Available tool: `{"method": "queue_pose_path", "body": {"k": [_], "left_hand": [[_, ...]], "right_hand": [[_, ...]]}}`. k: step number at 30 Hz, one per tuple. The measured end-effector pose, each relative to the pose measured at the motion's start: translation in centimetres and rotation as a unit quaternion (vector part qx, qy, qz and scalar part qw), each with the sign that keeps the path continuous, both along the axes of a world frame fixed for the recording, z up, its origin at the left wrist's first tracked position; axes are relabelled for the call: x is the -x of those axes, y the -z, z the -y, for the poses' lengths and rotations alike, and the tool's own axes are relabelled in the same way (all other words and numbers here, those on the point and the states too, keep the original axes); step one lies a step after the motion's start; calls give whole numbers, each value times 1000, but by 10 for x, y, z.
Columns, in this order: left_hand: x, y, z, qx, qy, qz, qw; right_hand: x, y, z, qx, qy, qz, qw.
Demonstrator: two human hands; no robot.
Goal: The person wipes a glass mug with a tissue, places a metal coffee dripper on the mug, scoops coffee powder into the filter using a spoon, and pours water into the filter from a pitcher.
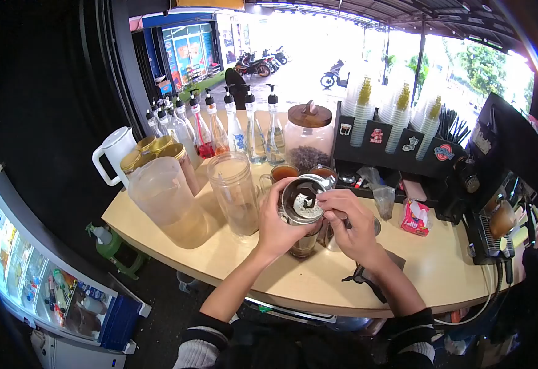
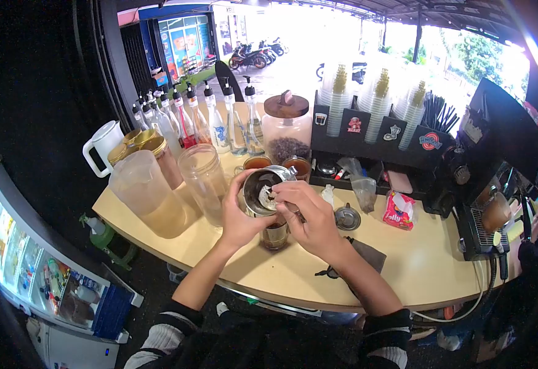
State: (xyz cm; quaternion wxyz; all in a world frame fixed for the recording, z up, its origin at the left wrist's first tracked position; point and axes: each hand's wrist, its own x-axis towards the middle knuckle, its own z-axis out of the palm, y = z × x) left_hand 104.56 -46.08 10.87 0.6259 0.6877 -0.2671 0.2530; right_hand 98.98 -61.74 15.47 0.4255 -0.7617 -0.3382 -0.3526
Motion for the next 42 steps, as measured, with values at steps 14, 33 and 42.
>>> {"method": "queue_pose_path", "body": {"k": [14, 33, 42], "left_hand": [[1, 4, 6, 50, 60, 31, 996], [-2, 10, 5, 29, 45, 28, 998], [-6, 4, -2, -42, 35, 52, 997]], "right_hand": [[8, 9, -2, 89, -42, 55, 994], [15, 11, 6, 88, -38, 2, 995], [7, 2, 9, 48, -40, -19, 998]]}}
